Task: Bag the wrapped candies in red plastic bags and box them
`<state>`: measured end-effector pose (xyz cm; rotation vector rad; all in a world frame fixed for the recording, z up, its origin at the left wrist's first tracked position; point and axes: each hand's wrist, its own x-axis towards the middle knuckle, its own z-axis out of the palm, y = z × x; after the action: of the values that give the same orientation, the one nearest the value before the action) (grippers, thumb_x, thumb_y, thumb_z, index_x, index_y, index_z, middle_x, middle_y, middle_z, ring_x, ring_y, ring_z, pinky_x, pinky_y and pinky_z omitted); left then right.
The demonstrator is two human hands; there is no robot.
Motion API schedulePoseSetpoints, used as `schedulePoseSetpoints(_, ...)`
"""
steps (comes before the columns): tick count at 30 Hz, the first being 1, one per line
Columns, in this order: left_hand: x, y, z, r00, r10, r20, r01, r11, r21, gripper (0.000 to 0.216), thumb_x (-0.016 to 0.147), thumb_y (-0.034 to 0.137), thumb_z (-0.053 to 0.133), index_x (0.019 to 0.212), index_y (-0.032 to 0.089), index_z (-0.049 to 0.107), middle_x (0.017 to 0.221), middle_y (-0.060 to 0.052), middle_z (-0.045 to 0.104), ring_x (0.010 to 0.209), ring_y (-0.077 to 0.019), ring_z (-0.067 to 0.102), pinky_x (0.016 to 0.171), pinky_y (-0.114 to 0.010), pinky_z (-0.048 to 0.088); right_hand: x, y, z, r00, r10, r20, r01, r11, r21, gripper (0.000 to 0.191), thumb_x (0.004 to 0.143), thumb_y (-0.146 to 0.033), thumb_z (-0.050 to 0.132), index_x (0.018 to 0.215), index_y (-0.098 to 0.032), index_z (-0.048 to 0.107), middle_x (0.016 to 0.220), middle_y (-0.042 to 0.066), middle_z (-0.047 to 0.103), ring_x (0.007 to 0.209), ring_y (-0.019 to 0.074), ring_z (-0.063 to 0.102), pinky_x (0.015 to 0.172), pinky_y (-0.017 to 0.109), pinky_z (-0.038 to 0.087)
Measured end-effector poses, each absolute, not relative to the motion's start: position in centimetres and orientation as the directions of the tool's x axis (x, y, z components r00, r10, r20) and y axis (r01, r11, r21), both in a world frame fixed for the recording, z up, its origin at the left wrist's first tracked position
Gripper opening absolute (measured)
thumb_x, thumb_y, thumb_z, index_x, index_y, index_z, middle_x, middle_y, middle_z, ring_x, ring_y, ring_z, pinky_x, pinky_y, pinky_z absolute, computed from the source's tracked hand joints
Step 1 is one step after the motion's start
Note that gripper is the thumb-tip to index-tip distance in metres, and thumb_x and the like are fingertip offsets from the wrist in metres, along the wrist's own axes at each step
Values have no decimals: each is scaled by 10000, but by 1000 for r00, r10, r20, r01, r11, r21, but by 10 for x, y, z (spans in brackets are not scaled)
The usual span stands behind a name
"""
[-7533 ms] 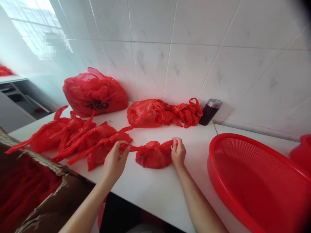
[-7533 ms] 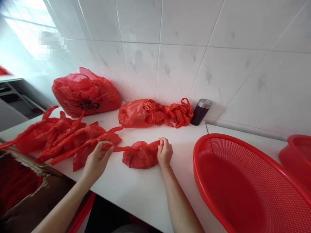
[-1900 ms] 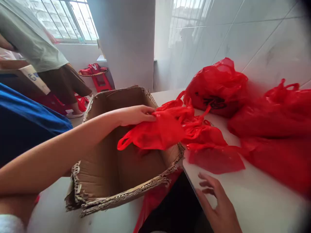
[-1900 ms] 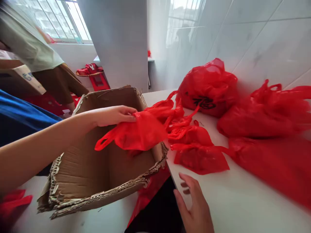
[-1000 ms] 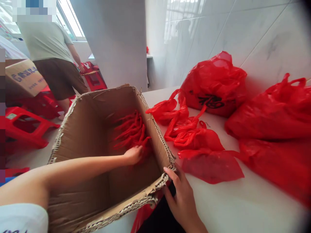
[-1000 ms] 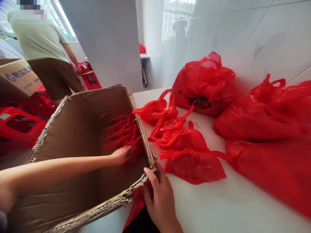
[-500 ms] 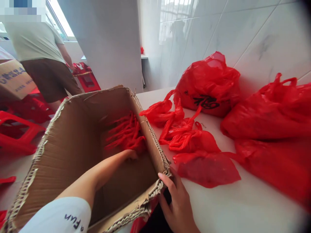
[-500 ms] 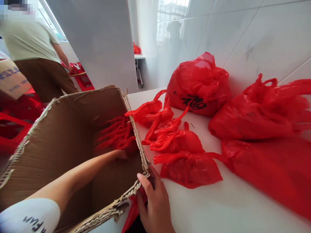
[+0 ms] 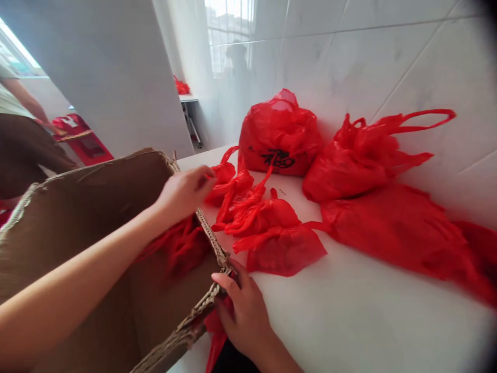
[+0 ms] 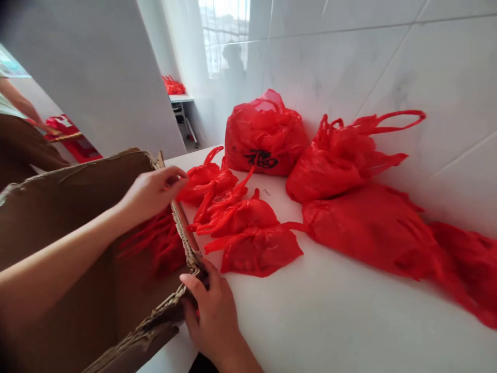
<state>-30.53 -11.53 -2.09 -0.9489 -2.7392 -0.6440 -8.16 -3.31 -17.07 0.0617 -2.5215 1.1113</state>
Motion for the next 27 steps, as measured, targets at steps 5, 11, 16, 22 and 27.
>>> schedulePoseSetpoints(5,-220,-23,-48,-414,907,74,888,385,250,335,874,475,527,1016,205,664,978,-89,699,976,-273,614,761,-338,454,-80,-32,-170,-925,121,360,-183,688,-702,520,820,-155,596,1307,-326,527,1410,86,443,1137,238,570,935,416,510)
schedulePoseSetpoints(11,-221,5,-52,-368,920,-137,820,390,419,197,787,378,644,808,184,675,773,-52,661,735,-214,614,659,-314,452,-79,-31,-168,-924,112,365,-200,674,-711,546,809,-148,606,1321,-317,521,1439,81,415,1194,244,543,963,414,500)
schedulePoseSetpoints(16,-233,-61,6,-377,908,-182,517,369,772,306,836,444,542,1013,210,627,902,-11,672,839,-175,627,724,-268,491,-79,-30,-167,-924,116,364,-208,647,-734,528,815,-150,588,1308,-331,537,1415,60,439,1133,225,572,955,395,502)
schedulePoseSetpoints(22,-266,-173,22,-752,624,-212,52,377,925,495,905,310,362,1369,146,422,996,-33,708,987,-205,620,818,-317,475,-79,-30,-171,-922,114,369,-218,636,-740,510,843,-125,537,1319,-309,533,1423,88,429,1090,233,589,929,412,510)
schedulePoseSetpoints(27,-305,-243,-32,-683,566,-462,-154,507,848,480,909,388,470,1354,215,423,1123,-2,709,1083,-212,603,912,-337,460,-81,-32,-171,-923,117,367,-210,645,-735,470,872,-119,506,1301,-308,540,1417,92,427,1085,226,595,921,407,516)
